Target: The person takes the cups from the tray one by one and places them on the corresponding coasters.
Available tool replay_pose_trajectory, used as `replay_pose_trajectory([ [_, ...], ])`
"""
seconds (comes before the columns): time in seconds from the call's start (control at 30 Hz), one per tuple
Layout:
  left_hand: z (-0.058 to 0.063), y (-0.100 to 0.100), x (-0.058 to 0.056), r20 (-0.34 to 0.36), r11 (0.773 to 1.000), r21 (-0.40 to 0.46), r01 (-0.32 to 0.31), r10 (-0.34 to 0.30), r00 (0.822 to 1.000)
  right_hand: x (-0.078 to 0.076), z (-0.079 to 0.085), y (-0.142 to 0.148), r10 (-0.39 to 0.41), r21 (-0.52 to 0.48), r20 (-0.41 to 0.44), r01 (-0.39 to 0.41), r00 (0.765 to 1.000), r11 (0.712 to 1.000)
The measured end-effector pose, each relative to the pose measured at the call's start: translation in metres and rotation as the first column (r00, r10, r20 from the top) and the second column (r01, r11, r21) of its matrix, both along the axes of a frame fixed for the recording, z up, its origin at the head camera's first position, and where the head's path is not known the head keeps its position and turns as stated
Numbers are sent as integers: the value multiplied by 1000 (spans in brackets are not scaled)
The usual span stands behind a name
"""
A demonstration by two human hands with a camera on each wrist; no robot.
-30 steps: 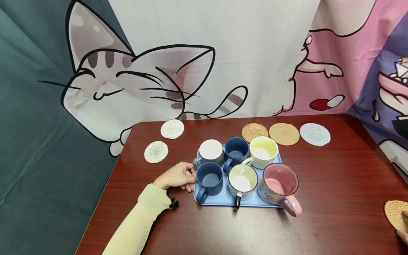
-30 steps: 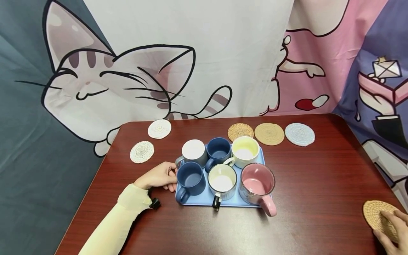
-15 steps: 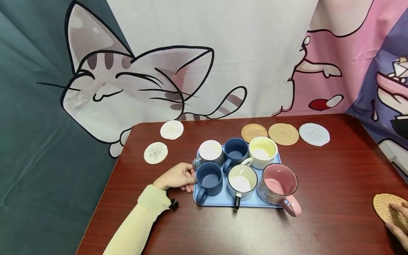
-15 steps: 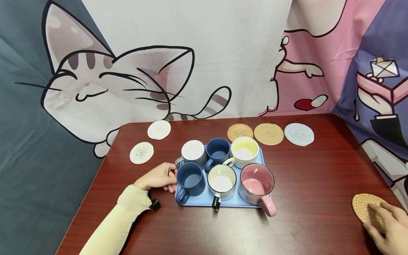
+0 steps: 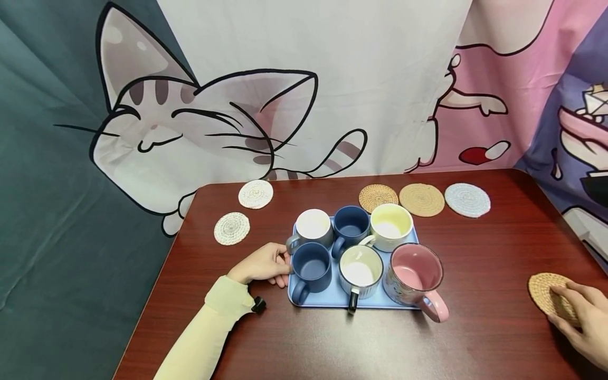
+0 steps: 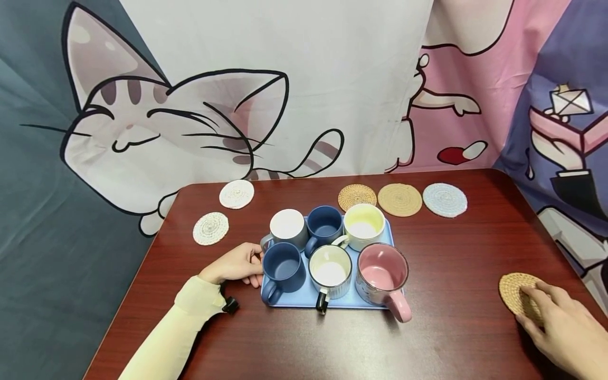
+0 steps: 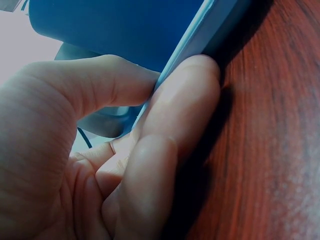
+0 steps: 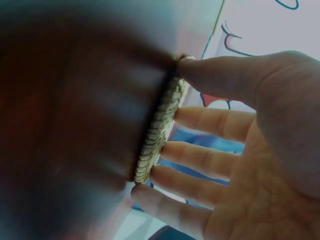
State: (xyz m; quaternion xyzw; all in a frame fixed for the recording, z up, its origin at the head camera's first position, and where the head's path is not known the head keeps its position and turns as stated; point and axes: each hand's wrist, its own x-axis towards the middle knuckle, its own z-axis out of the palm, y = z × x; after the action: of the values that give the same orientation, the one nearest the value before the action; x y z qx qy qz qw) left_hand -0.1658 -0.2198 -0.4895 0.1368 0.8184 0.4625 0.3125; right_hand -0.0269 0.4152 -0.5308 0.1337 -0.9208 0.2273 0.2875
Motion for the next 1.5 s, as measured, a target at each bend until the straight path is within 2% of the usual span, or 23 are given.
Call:
replay_pose_trajectory([
  [0.1, 0, 0, 0, 0, 1000, 4, 0, 0, 1000, -7, 8, -3, -28, 111, 25, 25, 999, 993],
  [0.2, 0, 0, 0, -2, 1000, 2, -2, 2, 1000, -14, 13, -5, -30, 182, 49, 20, 998, 983],
  [0.53, 0, 0, 0, -4, 1000, -5, -9, 9, 1000, -38, 31, -18, 5, 294, 203, -66, 979, 954],
  [0.77, -1, 0, 0, -1, 1000, -8, -14, 14, 1000, -57, 37, -30, 75, 304, 200, -135, 977, 943],
  [1.03, -2, 0, 0, 3, 1000, 3, -8, 8, 1000, -77, 40, -42, 115, 299, 179, -165, 977, 940],
  [1.5, -4, -1, 0, 5, 1000, -1, -15, 15, 1000, -100, 45, -57, 116, 311, 198, -175, 973, 934],
])
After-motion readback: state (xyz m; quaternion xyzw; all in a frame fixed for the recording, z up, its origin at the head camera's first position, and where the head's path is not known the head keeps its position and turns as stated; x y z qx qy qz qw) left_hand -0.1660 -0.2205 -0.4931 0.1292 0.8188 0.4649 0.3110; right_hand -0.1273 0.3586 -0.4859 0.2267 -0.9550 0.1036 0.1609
